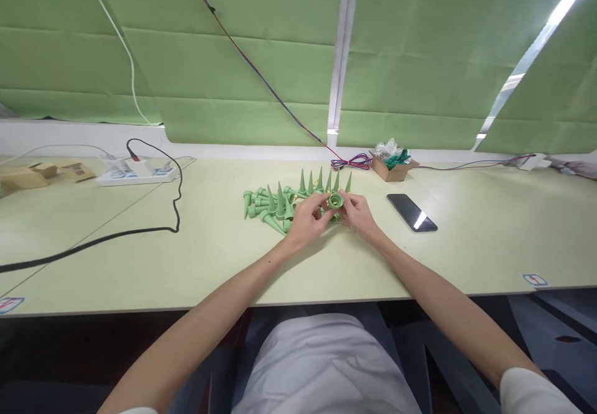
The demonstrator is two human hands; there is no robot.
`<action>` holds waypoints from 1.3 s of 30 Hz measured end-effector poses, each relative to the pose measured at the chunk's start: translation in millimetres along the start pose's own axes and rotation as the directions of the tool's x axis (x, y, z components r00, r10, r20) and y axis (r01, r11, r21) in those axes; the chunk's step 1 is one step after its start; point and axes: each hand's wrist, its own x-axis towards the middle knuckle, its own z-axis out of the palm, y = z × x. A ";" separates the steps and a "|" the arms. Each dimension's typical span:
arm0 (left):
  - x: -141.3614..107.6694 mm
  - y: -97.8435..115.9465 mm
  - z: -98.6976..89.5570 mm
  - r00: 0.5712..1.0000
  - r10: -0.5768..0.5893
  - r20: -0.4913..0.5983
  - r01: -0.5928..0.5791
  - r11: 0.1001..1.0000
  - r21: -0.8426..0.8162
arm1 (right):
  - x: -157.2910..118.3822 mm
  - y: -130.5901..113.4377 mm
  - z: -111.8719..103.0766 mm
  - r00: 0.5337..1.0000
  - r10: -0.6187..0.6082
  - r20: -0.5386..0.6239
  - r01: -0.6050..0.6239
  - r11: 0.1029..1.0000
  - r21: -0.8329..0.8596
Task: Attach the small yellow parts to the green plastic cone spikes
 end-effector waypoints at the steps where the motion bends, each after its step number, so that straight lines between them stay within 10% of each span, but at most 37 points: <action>1: -0.4 1.6 -0.2 1.000 -0.004 0.005 0.004 1.000 -0.002 | -0.5 -0.8 0.2 1.000 -0.004 -0.005 0.004 1.000 -0.004; 9: -2.0 5.6 0.6 0.974 -0.219 0.053 0.225 0.946 -0.232 | -2.5 -0.1 0.1 0.998 -0.055 -0.036 0.056 0.998 0.025; 17: 4.1 -0.5 -0.2 0.832 -0.484 0.270 0.553 0.691 -0.466 | -4.7 4.7 -1.8 0.991 -0.121 0.055 0.129 0.973 -0.189; 39: -5.2 -2.9 -8.2 0.908 -0.256 0.332 0.348 0.903 -0.254 | -9.4 1.8 -4.3 0.996 -0.092 -0.009 0.082 0.930 -0.359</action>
